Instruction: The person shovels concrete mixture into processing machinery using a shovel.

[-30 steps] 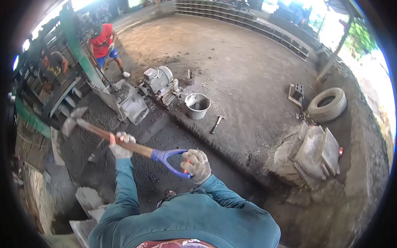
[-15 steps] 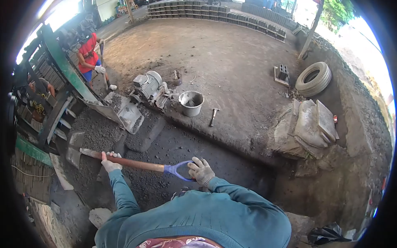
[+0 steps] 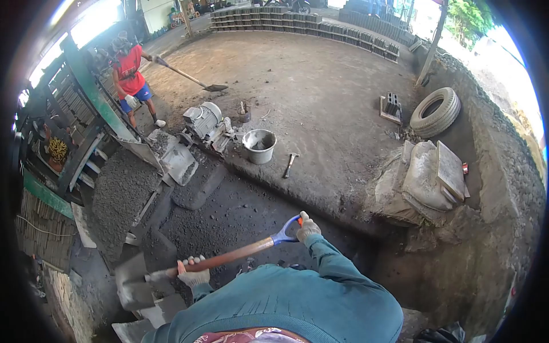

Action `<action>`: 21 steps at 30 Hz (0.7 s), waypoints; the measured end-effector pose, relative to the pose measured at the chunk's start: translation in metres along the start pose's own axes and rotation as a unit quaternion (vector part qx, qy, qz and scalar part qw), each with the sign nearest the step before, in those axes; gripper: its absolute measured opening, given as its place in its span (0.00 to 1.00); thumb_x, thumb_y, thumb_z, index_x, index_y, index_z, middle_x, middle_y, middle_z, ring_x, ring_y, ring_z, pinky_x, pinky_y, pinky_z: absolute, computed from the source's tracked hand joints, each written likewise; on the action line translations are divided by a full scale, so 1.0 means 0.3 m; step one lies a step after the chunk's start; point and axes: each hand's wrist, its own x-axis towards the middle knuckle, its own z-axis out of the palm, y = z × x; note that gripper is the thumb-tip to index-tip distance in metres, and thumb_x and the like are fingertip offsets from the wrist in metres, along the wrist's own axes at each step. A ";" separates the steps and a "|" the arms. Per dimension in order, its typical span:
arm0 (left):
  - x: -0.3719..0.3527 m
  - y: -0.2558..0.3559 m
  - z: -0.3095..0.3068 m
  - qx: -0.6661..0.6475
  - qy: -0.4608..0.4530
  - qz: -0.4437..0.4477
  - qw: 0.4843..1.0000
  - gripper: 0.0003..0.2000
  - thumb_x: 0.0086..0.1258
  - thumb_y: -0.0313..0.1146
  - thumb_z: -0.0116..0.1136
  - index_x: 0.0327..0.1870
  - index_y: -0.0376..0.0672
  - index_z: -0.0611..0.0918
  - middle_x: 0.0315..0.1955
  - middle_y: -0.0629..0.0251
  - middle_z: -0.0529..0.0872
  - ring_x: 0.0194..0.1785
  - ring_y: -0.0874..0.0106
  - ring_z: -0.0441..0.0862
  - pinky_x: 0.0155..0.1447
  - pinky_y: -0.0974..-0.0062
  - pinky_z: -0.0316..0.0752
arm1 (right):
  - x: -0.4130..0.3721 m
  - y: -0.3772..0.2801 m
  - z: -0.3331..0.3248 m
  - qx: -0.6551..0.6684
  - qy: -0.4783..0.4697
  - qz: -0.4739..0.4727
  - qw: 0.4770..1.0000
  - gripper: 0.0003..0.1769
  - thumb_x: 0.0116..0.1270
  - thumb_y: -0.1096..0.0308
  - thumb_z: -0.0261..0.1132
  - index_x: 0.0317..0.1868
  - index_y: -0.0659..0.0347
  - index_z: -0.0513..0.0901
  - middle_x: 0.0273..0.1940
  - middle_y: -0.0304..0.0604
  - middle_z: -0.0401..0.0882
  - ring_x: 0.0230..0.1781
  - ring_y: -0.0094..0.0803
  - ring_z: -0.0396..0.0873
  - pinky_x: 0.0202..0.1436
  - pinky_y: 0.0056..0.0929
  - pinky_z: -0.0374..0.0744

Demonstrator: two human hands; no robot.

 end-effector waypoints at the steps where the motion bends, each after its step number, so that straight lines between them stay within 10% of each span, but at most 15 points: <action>1: -0.035 -0.019 -0.048 -0.004 0.034 0.001 0.999 0.18 0.71 0.51 0.57 0.24 0.53 0.72 0.22 0.72 0.75 0.25 0.69 0.72 0.45 0.58 0.72 | 0.019 0.045 0.003 0.000 -0.015 -0.001 1.000 0.46 0.63 0.68 0.67 0.80 0.43 0.55 0.64 0.54 0.77 0.66 0.51 0.75 0.68 0.42 0.74; 9: -0.229 -0.150 -0.141 -0.063 0.228 -0.037 0.971 0.19 0.72 0.50 0.55 0.23 0.50 0.71 0.18 0.69 0.75 0.26 0.66 0.75 0.48 0.53 0.76 | 0.002 0.176 -0.202 0.109 0.022 -0.088 0.990 0.33 0.68 0.71 0.67 0.73 0.51 0.71 0.55 0.45 0.83 0.55 0.35 0.83 0.58 0.31 0.78; 10: -0.225 -0.166 -0.149 -0.059 0.220 -0.048 0.972 0.19 0.72 0.50 0.54 0.23 0.50 0.71 0.18 0.69 0.74 0.26 0.66 0.75 0.48 0.53 0.76 | 0.046 0.201 -0.197 0.233 -0.019 -0.051 0.971 0.32 0.66 0.76 0.68 0.71 0.53 0.74 0.49 0.43 0.85 0.39 0.28 0.83 0.44 0.28 0.80; 14: -0.088 -0.237 -0.212 -0.042 0.229 -0.121 0.965 0.20 0.74 0.51 0.50 0.22 0.49 0.70 0.18 0.68 0.73 0.27 0.65 0.74 0.49 0.52 0.75 | -0.081 0.157 -0.347 0.379 0.004 -0.074 0.922 0.33 0.62 0.78 0.68 0.70 0.60 0.74 0.43 0.43 0.83 0.25 0.25 0.78 0.31 0.27 0.77; 21: 0.215 -0.455 -0.345 0.072 0.236 -0.327 0.912 0.13 0.73 0.46 0.50 0.29 0.49 0.72 0.26 0.70 0.74 0.34 0.67 0.76 0.47 0.56 0.76 | -0.417 -0.020 -0.447 0.584 -0.134 -0.238 0.764 0.36 0.55 0.84 0.67 0.67 0.63 0.74 0.42 0.42 0.81 0.28 0.25 0.79 0.34 0.24 0.79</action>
